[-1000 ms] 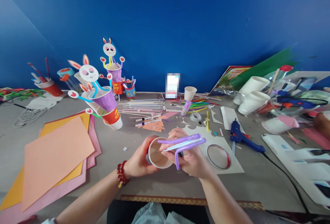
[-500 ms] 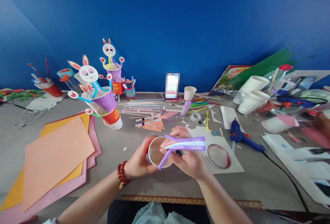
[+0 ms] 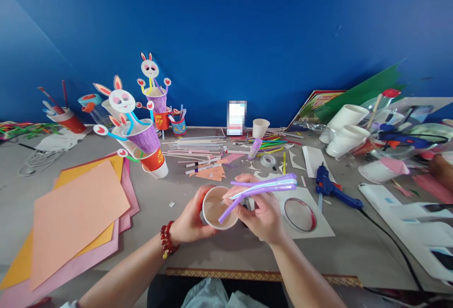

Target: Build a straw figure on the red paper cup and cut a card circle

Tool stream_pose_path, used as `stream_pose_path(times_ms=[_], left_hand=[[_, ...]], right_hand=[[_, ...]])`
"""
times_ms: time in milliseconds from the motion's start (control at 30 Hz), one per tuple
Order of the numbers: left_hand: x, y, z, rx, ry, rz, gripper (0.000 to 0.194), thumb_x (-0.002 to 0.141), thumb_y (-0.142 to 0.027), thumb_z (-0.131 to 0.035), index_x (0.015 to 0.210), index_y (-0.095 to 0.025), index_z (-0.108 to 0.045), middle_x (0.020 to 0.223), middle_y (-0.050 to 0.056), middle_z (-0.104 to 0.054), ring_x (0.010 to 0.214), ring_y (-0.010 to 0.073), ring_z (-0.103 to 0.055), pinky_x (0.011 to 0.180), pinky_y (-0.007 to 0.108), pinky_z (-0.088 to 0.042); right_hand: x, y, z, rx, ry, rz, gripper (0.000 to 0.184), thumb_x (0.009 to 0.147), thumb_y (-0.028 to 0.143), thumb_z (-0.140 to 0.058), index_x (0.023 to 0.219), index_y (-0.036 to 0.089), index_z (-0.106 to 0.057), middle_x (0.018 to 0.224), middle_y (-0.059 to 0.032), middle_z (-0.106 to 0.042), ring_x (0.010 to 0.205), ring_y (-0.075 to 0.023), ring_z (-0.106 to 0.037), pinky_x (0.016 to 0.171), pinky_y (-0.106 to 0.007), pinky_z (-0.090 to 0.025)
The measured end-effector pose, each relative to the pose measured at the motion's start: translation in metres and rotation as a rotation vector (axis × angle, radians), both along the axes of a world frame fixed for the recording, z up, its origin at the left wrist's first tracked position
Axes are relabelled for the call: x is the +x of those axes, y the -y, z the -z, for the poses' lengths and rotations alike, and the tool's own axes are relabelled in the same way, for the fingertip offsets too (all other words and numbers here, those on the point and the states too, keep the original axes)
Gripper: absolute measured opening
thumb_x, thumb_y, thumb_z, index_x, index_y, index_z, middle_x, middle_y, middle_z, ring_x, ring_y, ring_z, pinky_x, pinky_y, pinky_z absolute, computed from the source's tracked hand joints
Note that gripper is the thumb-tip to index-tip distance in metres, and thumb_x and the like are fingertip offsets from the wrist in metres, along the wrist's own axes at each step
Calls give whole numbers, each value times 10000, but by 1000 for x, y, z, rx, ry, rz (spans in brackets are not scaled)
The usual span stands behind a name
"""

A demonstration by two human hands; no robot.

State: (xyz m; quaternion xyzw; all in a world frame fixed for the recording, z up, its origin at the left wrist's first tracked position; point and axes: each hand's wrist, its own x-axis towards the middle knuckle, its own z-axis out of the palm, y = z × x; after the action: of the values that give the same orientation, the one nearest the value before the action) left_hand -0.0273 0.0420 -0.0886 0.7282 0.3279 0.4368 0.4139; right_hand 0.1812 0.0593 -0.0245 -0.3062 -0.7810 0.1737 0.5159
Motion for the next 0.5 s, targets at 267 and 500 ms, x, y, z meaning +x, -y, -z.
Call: stream_pose_path(times_ms=[267,500], left_hand=[[0,0,-1,-16,21,13,736,716,-321,-797,1339,-253,-411,1264,113,-573,1141,300,-585,956,438,-495],[0,-1,1,-28,26,6,762,701,-300,-808,1348,-264,-408,1289,110,-556,1151,301,-585,963,441,-498]], right_hand=[[-2,1,-4,3,21,-15,95,874,161,-630,890,238,-685,826,-44,-736,895,-231,-667,868,-404,-532],[-2,2,-5,15,7,13,96,863,149,-658,905,234,-676,743,-38,-691,911,-239,-646,851,-406,-538]])
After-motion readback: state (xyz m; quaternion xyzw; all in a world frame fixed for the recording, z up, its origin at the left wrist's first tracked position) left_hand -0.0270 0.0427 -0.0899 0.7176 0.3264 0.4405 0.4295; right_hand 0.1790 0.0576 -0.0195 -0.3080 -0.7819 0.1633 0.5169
